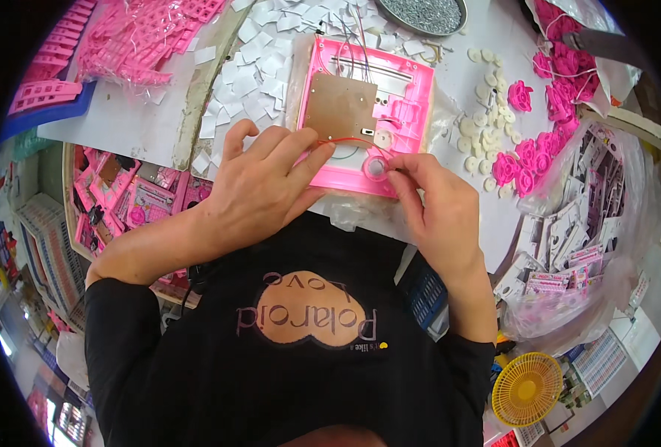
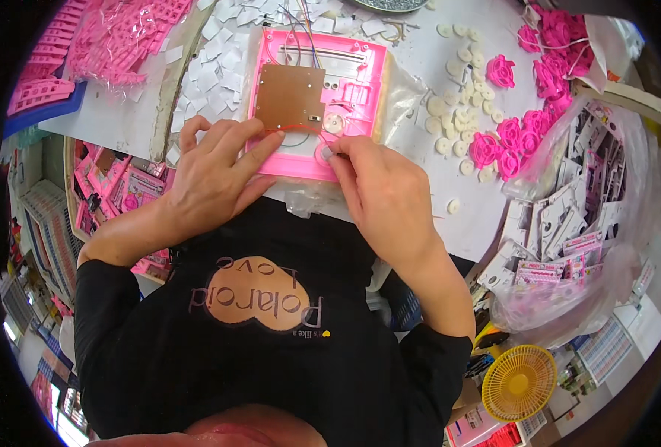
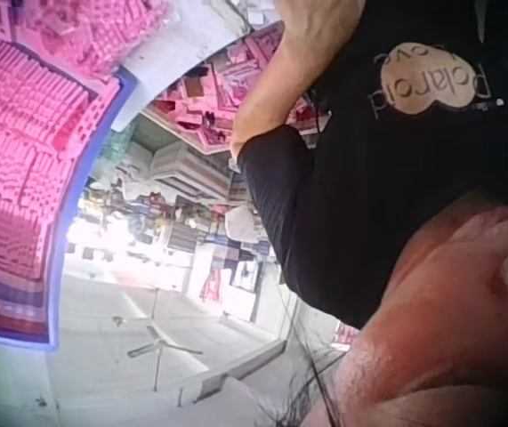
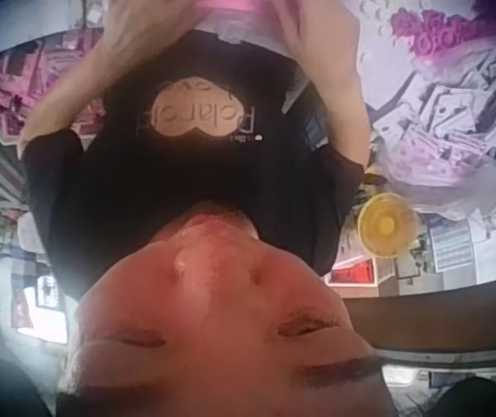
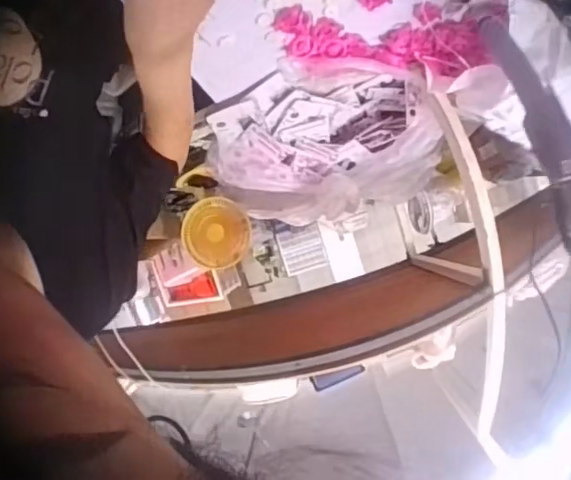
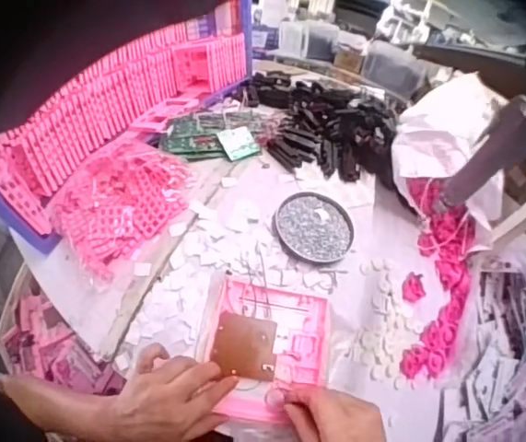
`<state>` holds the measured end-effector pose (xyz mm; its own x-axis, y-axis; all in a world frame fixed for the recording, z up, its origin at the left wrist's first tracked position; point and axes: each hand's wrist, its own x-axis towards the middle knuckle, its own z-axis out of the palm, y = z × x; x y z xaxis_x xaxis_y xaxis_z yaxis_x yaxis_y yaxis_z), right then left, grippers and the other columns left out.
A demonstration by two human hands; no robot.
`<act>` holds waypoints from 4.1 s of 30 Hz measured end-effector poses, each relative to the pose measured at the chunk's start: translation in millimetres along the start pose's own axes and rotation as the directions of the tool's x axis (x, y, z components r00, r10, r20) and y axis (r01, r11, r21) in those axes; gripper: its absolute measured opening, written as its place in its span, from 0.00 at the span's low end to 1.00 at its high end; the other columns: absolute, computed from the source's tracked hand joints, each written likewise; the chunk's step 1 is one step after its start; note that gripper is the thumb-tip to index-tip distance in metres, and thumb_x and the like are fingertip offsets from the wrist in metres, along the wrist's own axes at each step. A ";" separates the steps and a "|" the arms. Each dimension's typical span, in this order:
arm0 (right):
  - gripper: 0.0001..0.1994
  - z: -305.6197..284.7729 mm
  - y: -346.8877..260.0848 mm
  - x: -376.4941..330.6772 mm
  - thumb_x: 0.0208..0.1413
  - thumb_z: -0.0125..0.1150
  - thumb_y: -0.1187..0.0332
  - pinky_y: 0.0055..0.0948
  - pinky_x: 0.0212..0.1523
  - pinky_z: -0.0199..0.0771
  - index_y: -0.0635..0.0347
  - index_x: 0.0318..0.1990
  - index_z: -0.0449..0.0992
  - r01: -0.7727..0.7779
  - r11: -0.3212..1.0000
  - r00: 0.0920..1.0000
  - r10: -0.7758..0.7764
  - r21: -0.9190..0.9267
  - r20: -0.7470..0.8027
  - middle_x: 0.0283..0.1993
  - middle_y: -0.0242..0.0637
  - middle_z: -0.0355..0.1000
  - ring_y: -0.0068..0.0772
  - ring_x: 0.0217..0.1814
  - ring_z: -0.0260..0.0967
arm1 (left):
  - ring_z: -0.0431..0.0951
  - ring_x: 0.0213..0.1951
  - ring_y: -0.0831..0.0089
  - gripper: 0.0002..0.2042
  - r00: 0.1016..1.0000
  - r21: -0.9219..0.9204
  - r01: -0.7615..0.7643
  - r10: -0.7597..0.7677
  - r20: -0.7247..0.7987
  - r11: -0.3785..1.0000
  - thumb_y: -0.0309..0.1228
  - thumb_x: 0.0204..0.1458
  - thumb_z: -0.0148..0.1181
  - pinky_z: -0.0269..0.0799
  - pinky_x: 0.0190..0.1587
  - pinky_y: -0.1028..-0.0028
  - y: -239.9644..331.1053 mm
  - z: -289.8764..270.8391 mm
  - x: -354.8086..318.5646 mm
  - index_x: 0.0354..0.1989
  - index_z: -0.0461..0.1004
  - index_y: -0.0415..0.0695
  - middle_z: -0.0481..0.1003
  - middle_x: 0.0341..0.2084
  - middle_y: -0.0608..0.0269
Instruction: Assembling components and securing parts of a toy piggy bank using an electric screwdriver.
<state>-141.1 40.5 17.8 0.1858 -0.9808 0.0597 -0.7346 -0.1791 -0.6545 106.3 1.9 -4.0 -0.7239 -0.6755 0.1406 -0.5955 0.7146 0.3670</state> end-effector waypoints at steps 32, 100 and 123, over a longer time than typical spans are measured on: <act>0.26 26.9 26.5 -69.6 0.44 0.66 0.75 0.36 0.51 0.62 0.52 0.56 0.80 0.145 0.841 0.972 -0.219 -0.522 -0.082 0.59 0.35 0.70 0.42 0.51 0.59 | 0.71 0.37 0.72 0.26 0.915 -0.024 -0.402 0.402 0.038 0.915 0.34 0.49 0.55 0.68 0.40 0.68 13.2 34.0 20.7 0.60 0.74 0.49 0.72 0.39 0.68; 0.06 4.8 15.7 59.7 0.44 0.67 0.75 0.39 0.33 0.69 0.61 0.28 0.75 0.233 0.955 0.972 -0.226 -0.183 0.060 0.27 0.37 0.70 0.43 0.32 0.66 | 0.75 0.40 0.70 0.04 0.988 -0.153 -0.142 0.131 -0.079 0.978 0.31 0.45 0.66 0.57 0.51 0.61 -47.3 2.8 120.4 0.29 0.79 0.50 0.75 0.31 0.70; 0.04 -6.6 6.3 69.3 0.51 0.65 0.76 0.40 0.37 0.70 0.61 0.34 0.76 0.105 0.939 0.994 -0.086 -0.327 0.074 0.32 0.39 0.74 0.44 0.34 0.67 | 0.81 0.31 0.50 0.05 0.871 0.028 -0.004 -0.010 0.491 1.000 0.25 0.42 0.64 0.77 0.34 0.57 -34.5 -19.2 179.2 0.26 0.81 0.36 0.78 0.25 0.44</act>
<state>-137.1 -29.1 22.8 0.2959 -0.9533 0.0598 -0.8838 -0.2970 -0.3614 3.8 -147.3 26.2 -0.7956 -0.5066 -0.3324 -0.6021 0.7221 0.3407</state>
